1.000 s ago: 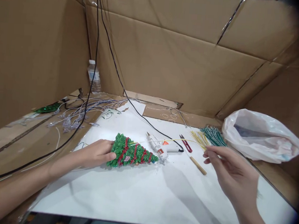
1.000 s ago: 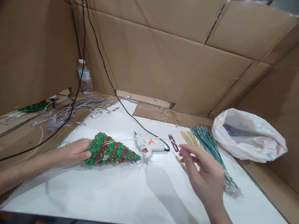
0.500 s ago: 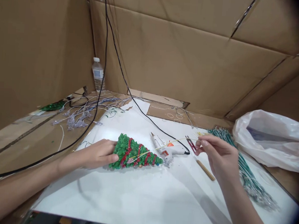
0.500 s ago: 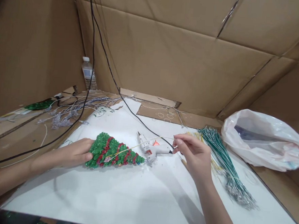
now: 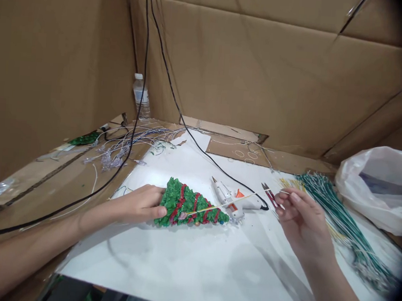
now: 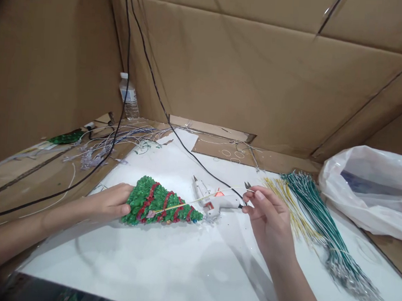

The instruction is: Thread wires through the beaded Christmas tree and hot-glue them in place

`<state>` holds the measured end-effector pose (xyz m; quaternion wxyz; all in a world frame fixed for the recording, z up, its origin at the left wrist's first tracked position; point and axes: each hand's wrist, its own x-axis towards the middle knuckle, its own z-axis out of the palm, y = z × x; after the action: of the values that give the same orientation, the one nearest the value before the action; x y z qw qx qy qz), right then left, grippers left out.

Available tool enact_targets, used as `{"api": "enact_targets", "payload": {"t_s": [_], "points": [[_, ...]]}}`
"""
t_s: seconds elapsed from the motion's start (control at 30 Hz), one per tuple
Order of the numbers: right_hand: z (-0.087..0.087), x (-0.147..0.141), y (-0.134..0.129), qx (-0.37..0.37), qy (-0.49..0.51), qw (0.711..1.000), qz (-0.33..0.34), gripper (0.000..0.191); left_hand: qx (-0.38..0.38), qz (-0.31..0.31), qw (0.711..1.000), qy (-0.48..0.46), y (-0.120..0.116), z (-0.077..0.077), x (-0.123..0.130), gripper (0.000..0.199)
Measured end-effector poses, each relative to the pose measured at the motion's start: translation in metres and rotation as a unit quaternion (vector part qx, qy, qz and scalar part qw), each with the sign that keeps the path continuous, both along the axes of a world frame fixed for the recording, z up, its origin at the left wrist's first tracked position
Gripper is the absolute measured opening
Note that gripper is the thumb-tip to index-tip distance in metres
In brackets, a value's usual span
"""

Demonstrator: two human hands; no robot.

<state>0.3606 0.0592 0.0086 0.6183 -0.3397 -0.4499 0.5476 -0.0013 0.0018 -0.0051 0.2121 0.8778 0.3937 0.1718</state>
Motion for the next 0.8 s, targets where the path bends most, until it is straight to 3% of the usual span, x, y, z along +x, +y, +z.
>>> {"api": "enact_targets", "payload": {"t_s": [0.47,0.63,0.7,0.8], "points": [[-0.004,-0.012,-0.008,-0.043,-0.017,0.997,0.06,0.013,-0.003,0.001,1.0,-0.02,-0.001,0.001,0.0,0.069],[-0.012,-0.017,-0.011,-0.003,-0.11,0.988,0.11,0.009,-0.003,-0.002,1.0,-0.026,-0.001,0.0,0.001,0.07],[-0.012,-0.018,-0.015,0.033,-0.206,0.963,0.17,0.009,0.0,-0.002,1.0,-0.027,-0.001,0.0,0.001,0.07],[-0.009,-0.023,-0.025,0.104,-0.388,0.872,0.279,0.012,0.006,-0.001,1.0,-0.027,-0.001,0.002,0.002,0.071]]}}
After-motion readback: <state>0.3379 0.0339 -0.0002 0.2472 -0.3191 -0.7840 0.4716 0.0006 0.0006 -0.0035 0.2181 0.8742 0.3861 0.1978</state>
